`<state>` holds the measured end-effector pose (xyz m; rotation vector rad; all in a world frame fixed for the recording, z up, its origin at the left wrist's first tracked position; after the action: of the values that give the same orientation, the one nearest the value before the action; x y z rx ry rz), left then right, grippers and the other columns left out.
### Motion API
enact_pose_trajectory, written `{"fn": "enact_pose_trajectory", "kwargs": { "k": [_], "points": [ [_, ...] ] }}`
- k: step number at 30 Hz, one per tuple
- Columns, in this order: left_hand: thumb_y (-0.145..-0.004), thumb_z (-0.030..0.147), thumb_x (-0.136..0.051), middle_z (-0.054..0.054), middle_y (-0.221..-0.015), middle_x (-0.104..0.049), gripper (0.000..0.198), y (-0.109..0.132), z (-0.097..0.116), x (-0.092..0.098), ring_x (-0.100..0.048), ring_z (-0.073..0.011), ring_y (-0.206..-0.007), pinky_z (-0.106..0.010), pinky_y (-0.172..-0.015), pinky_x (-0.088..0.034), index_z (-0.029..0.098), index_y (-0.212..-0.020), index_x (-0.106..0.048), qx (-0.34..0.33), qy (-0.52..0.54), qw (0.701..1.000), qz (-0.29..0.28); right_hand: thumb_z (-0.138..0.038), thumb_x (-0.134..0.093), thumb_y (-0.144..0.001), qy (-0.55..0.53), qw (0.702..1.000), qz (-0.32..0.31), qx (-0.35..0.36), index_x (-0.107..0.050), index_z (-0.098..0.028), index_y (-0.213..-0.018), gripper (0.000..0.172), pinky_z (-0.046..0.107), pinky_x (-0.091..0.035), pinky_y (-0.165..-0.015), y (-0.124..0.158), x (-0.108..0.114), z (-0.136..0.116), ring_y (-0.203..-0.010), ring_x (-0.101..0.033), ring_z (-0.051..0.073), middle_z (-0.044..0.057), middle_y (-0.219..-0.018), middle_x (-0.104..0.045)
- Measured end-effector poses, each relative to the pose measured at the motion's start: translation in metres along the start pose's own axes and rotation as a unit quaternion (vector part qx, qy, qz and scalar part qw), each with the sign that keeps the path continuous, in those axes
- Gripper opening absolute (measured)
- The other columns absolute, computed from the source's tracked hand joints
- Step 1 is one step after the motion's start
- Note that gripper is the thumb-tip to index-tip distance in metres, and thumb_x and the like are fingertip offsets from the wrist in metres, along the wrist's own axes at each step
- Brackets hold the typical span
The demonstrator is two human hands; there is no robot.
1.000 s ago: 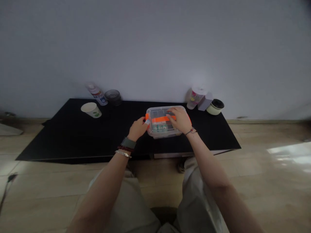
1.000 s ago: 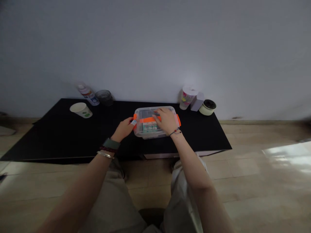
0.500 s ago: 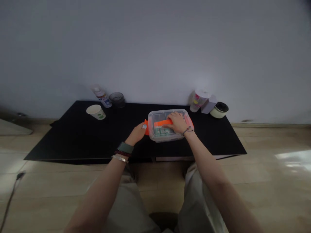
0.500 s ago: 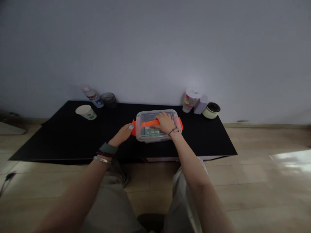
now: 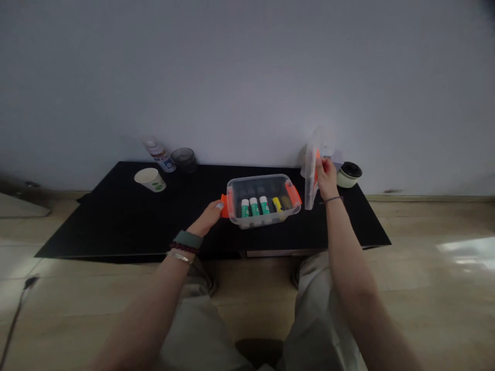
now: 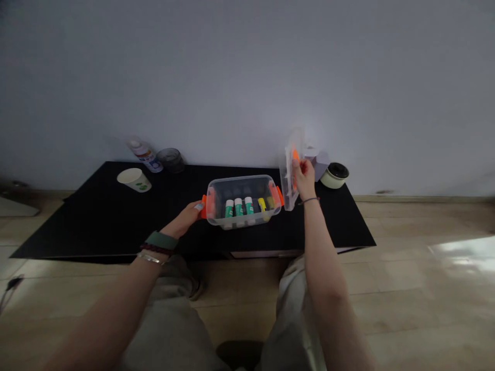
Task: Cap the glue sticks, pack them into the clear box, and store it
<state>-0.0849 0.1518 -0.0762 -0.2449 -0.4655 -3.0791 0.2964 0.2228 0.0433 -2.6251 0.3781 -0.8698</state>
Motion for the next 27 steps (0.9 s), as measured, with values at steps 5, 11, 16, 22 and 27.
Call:
{"fn": "enact_pose_trajectory", "kwargs": {
  "k": [5, 11, 16, 22, 27],
  "points": [
    [-0.077, 0.036, -0.060, -0.003, -0.069, -0.068, 0.022, 0.001, -0.001, 0.020, -0.064, -0.0173, -0.070, -0.030, -0.075, -0.053, 0.014, -0.079, -0.062, 0.040, 0.063, 0.996, 0.046, -0.069, -0.054, -0.085, 0.213, 0.964, -0.097, -0.129, -0.057, -0.019, -0.078, 0.050, 0.030, -0.043, -0.066, 0.017, 0.005, 0.066, -0.069, -0.057, 0.019, 0.005, -0.074, -0.063],
    [-0.083, 0.033, -0.054, -0.005, -0.090, -0.073, 0.021, 0.004, -0.008, 0.032, -0.070, -0.0208, -0.092, -0.035, -0.087, -0.053, 0.017, -0.095, -0.064, 0.079, 0.040, 0.994, 0.060, -0.063, -0.054, -0.090, 0.362, 0.881, -0.227, -0.204, -0.066, -0.014, -0.101, 0.052, 0.032, -0.046, -0.077, 0.044, -0.016, 0.124, -0.098, -0.066, 0.029, 0.017, -0.104, -0.070],
    [-0.086, 0.032, -0.053, -0.013, -0.120, -0.067, 0.038, 0.003, -0.004, 0.048, -0.061, -0.0270, -0.119, -0.047, -0.102, -0.047, 0.017, -0.121, -0.055, 0.037, -0.048, 0.988, 0.138, -0.056, -0.056, -0.092, 0.387, 0.868, -0.223, -0.218, -0.063, -0.007, -0.115, 0.055, 0.035, -0.045, -0.088, 0.058, -0.025, 0.140, -0.113, -0.061, 0.033, 0.023, -0.119, -0.065],
    [-0.092, 0.030, -0.047, -0.015, -0.130, -0.062, 0.035, 0.051, 0.076, 0.032, -0.056, -0.0258, -0.125, -0.045, -0.110, -0.041, 0.015, -0.122, -0.057, -0.308, -0.243, 0.895, 0.212, -0.025, -0.044, -0.098, 0.316, 0.945, -0.037, -0.070, -0.061, -0.012, -0.113, 0.027, 0.035, -0.044, -0.091, 0.020, -0.028, 0.038, -0.109, -0.059, 0.026, 0.017, -0.115, -0.066],
    [-0.095, 0.024, -0.046, -0.012, -0.135, -0.062, 0.035, 0.092, 0.096, -0.036, -0.050, -0.0256, -0.133, -0.046, -0.114, -0.035, 0.017, -0.127, -0.059, -0.438, -0.420, 0.789, 0.095, -0.027, -0.042, -0.101, 0.262, 0.920, -0.268, 0.117, -0.059, -0.016, -0.119, 0.027, 0.032, -0.047, -0.085, 0.006, -0.137, -0.078, -0.101, -0.061, 0.020, 0.011, -0.113, -0.068]
  ]
}}
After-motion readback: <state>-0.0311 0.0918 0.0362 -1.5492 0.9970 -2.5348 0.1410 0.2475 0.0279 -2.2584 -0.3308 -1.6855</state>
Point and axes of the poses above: each hand's wrist, its own y-axis away from the middle knuckle, its own x-axis out of the back of the hand, z = x × y, the point moved 8 cm from there along -y, towards the middle knuckle
